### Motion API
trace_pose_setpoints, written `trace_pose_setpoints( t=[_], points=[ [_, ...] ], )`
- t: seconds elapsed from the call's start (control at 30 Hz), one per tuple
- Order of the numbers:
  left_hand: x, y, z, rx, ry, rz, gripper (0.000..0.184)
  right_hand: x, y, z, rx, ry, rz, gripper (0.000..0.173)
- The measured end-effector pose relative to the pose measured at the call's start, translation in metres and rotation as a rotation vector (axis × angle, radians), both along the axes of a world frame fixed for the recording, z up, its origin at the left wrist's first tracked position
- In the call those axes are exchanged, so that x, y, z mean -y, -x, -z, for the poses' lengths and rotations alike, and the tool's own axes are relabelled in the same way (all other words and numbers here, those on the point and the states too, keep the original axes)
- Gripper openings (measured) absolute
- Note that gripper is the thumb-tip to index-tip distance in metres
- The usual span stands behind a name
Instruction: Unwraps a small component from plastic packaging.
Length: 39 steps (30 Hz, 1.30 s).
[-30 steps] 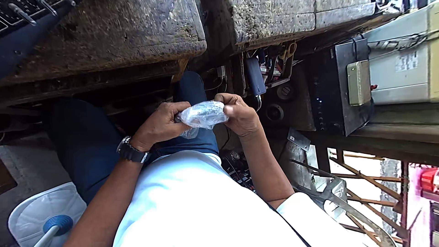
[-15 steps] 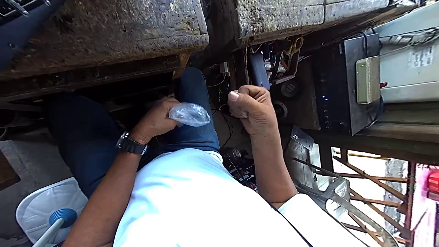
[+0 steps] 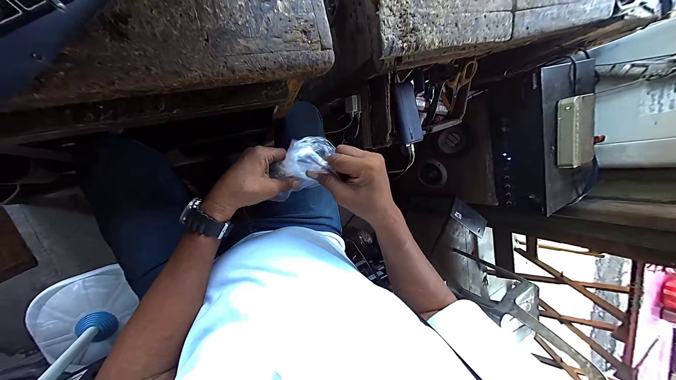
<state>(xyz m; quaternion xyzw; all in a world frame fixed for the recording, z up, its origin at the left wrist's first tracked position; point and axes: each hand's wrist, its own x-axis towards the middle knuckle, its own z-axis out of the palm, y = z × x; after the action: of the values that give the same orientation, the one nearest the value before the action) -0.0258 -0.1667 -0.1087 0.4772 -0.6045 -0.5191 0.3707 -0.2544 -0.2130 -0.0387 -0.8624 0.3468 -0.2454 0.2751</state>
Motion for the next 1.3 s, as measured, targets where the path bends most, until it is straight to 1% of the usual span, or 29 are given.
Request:
trace_pose_setpoints(
  t=[0.1,0.13,0.2,0.23,0.3,0.37,0.43,0.5,0.57,0.63,0.67,0.73,0.8,0.9,0.97,1.03,1.07,1.2,1.23,1.3],
  points=[
    [-0.001,-0.001,0.005,-0.078,0.028,0.015,0.020,0.004,0.004,-0.004,0.301,-0.310,-0.043,0.017],
    [-0.001,0.000,0.003,-0.104,0.029,0.016,0.021,0.006,0.006,-0.007,0.356,-0.408,-0.080,0.019],
    [-0.002,0.001,-0.002,-0.149,0.021,0.030,0.023,0.009,0.007,-0.008,0.375,-0.536,-0.111,0.030],
    [-0.002,0.002,-0.004,-0.151,0.019,0.037,0.023,0.009,0.007,-0.008,0.369,-0.579,-0.093,0.031],
    [0.000,0.004,-0.007,-0.109,0.042,0.046,0.019,0.011,0.007,-0.007,0.272,-0.601,-0.041,0.027],
    [0.001,0.005,-0.007,-0.065,0.078,0.053,0.013,0.013,0.007,-0.005,0.175,-0.628,-0.060,0.020],
    [0.000,0.005,-0.006,-0.057,0.088,0.055,0.011,0.014,0.008,0.000,0.163,-0.694,-0.072,0.019],
    [0.000,0.006,-0.006,-0.090,0.064,0.058,0.011,0.014,0.008,0.002,0.224,-0.840,-0.004,0.023],
    [-0.001,0.005,-0.007,-0.151,0.022,0.064,0.012,0.017,0.010,0.002,0.346,-1.073,0.071,0.031],
    [-0.002,0.004,-0.010,-0.200,-0.024,0.075,0.014,0.019,0.012,0.006,0.421,-1.199,0.085,0.031],
    [-0.002,0.005,-0.012,-0.215,-0.049,0.083,0.016,0.019,0.013,0.009,0.432,-1.200,0.069,0.028],
    [-0.002,0.005,-0.018,-0.220,-0.091,0.107,0.016,0.019,0.014,0.015,0.382,-1.093,-0.026,0.020],
    [-0.003,0.005,-0.020,-0.215,-0.127,0.127,0.016,0.018,0.014,0.017,0.332,-0.974,-0.127,0.020],
    [-0.002,0.007,-0.017,-0.218,-0.154,0.139,0.015,0.012,0.008,0.014,0.241,-0.783,-0.084,0.021],
    [-0.001,0.007,-0.014,-0.232,-0.141,0.162,0.018,0.009,0.006,0.012,0.163,-0.692,-0.037,0.016],
    [-0.001,0.006,-0.011,-0.254,-0.104,0.184,0.021,0.007,0.005,0.010,0.139,-0.640,-0.036,0.010],
    [-0.001,0.005,-0.010,-0.265,-0.090,0.188,0.021,0.007,0.006,0.008,0.175,-0.638,-0.062,0.008],
    [-0.002,-0.001,-0.001,-0.236,0.002,0.146,0.017,0.015,0.015,-0.002,0.463,-0.708,-0.214,0.009],
    [-0.002,-0.003,-0.001,-0.224,0.009,0.132,0.016,0.015,0.017,-0.002,0.484,-0.714,-0.215,0.009],
    [-0.001,-0.002,-0.004,-0.216,0.021,0.125,0.017,0.015,0.017,-0.001,0.448,-0.714,-0.194,0.009]
  ],
)
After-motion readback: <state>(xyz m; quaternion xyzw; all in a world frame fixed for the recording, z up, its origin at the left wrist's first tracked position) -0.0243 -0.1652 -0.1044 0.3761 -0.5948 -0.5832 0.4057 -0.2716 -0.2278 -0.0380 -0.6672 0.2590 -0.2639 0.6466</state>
